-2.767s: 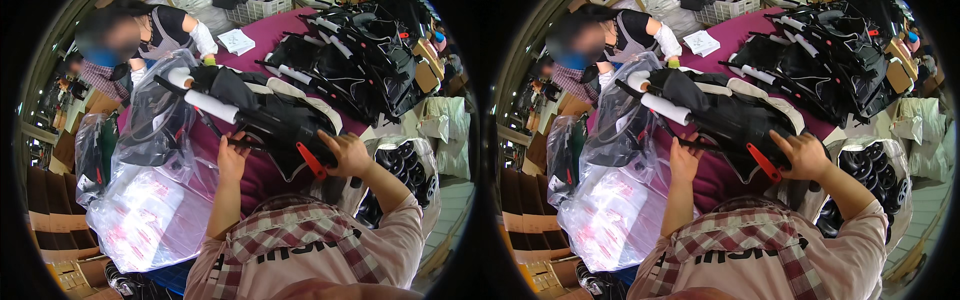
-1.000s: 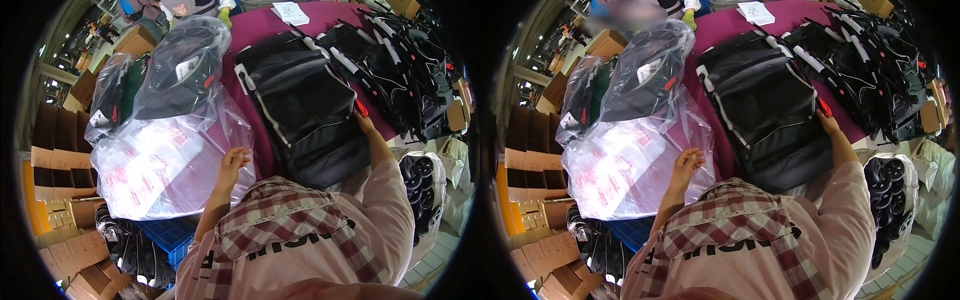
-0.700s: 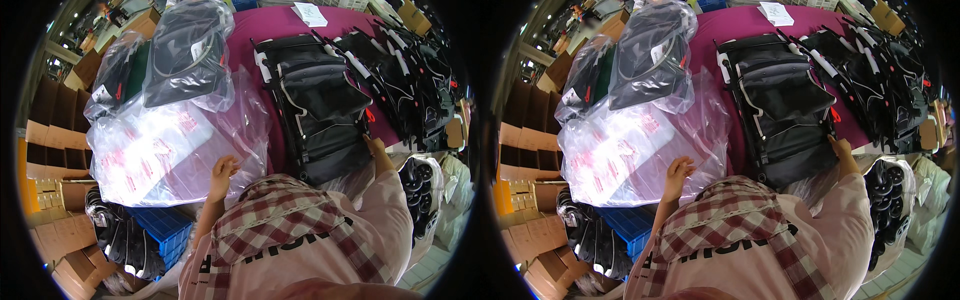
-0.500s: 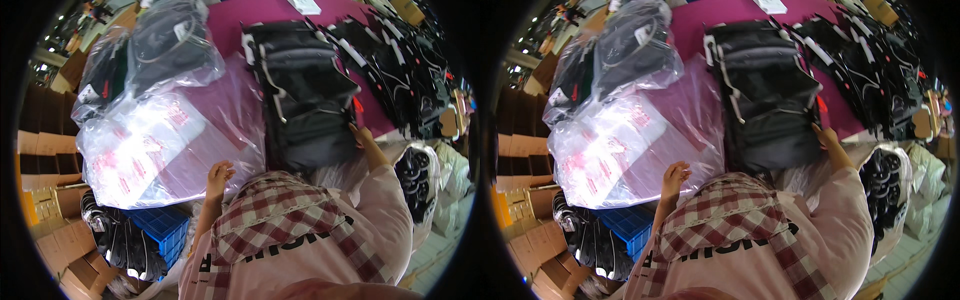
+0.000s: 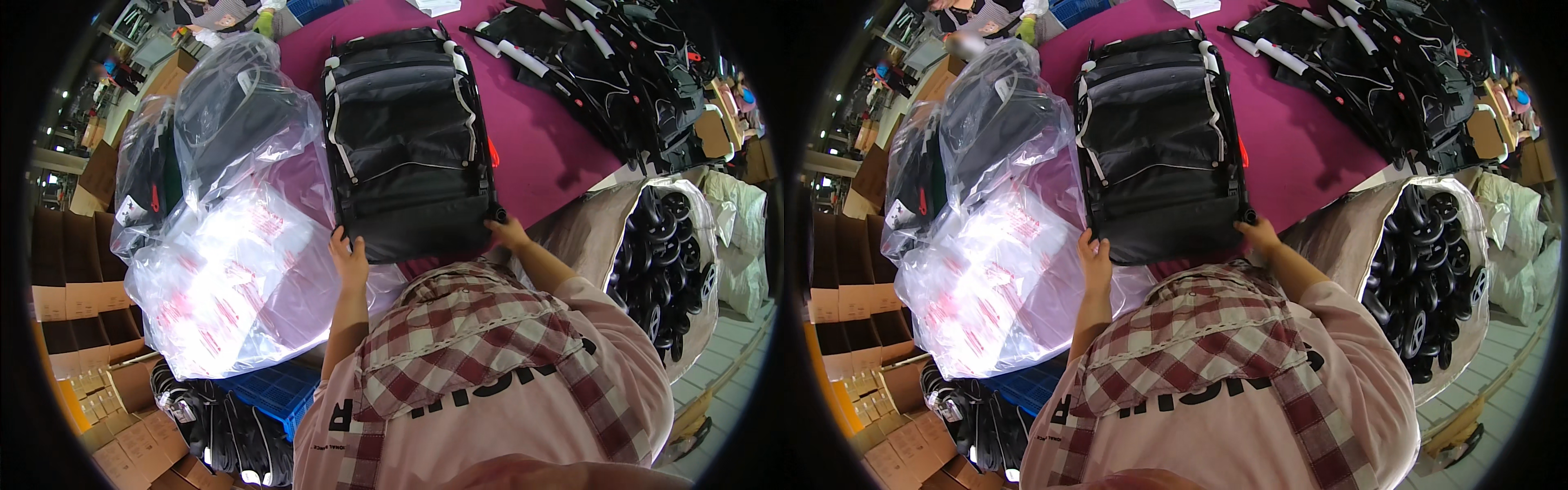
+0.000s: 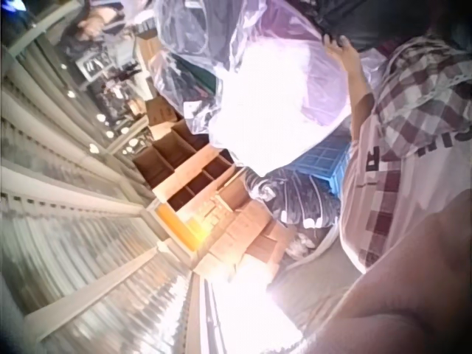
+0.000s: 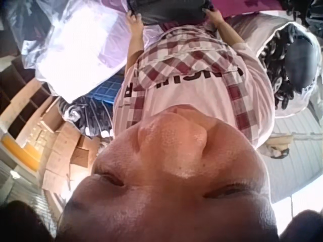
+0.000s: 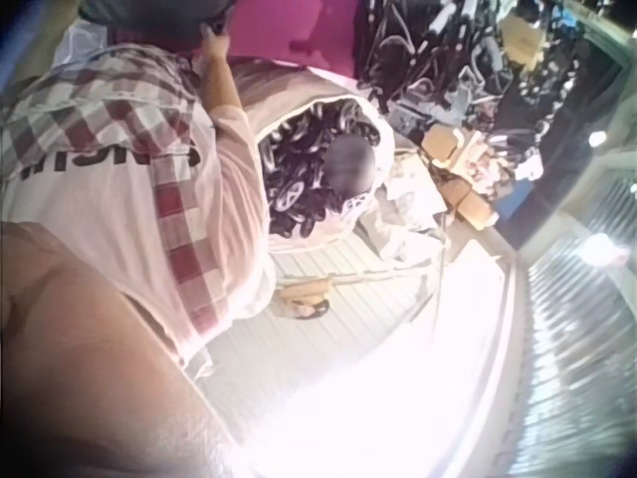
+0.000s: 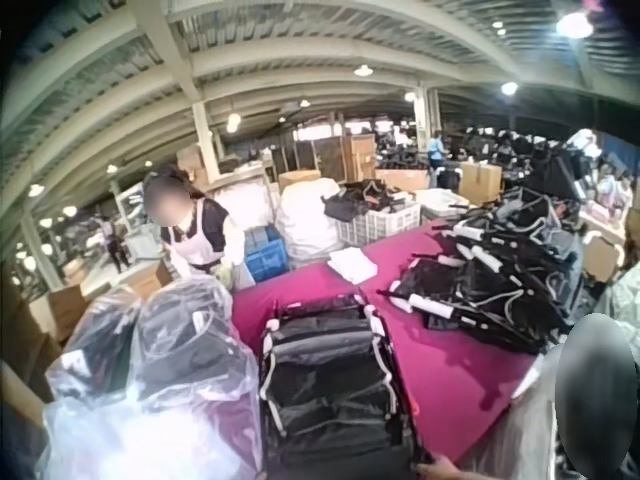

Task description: The person assembles black bags by placing wheels into the base of each bag and then inserting the bag into a plastic wrapper. The person repeats this process for multiple bags, handling wheels and bags one at a time.

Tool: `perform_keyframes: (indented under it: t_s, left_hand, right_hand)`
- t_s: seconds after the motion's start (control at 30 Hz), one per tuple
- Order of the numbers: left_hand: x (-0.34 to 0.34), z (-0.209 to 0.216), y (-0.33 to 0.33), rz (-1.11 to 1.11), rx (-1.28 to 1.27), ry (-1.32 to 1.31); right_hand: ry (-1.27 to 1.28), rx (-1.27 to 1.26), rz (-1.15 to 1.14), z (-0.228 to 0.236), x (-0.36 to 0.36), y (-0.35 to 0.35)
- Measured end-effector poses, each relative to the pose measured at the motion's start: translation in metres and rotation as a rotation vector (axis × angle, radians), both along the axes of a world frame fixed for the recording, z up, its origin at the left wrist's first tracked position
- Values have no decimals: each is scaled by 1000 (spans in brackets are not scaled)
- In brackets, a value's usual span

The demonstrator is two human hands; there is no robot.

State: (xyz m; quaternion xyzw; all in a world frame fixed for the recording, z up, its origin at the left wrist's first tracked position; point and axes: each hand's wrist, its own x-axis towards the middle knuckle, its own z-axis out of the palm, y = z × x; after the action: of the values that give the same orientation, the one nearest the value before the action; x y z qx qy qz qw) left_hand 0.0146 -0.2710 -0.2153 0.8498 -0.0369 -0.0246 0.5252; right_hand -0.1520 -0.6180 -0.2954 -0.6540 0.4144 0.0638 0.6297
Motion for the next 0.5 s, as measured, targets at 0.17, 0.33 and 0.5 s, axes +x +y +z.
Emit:
perform_keyframes:
  t_s: [0.17,0.33,0.5]
  left_hand:
    - [-6,-21,-18,218,122,-129]
    - [-2,-44,-6,460,266,-155]
    - [18,-67,7,442,-40,321]
  right_hand:
    - [56,357,-174,-5,-7,22]
    - [140,306,-127,3,5,10]
    - [94,360,-102,-32,-4,8]
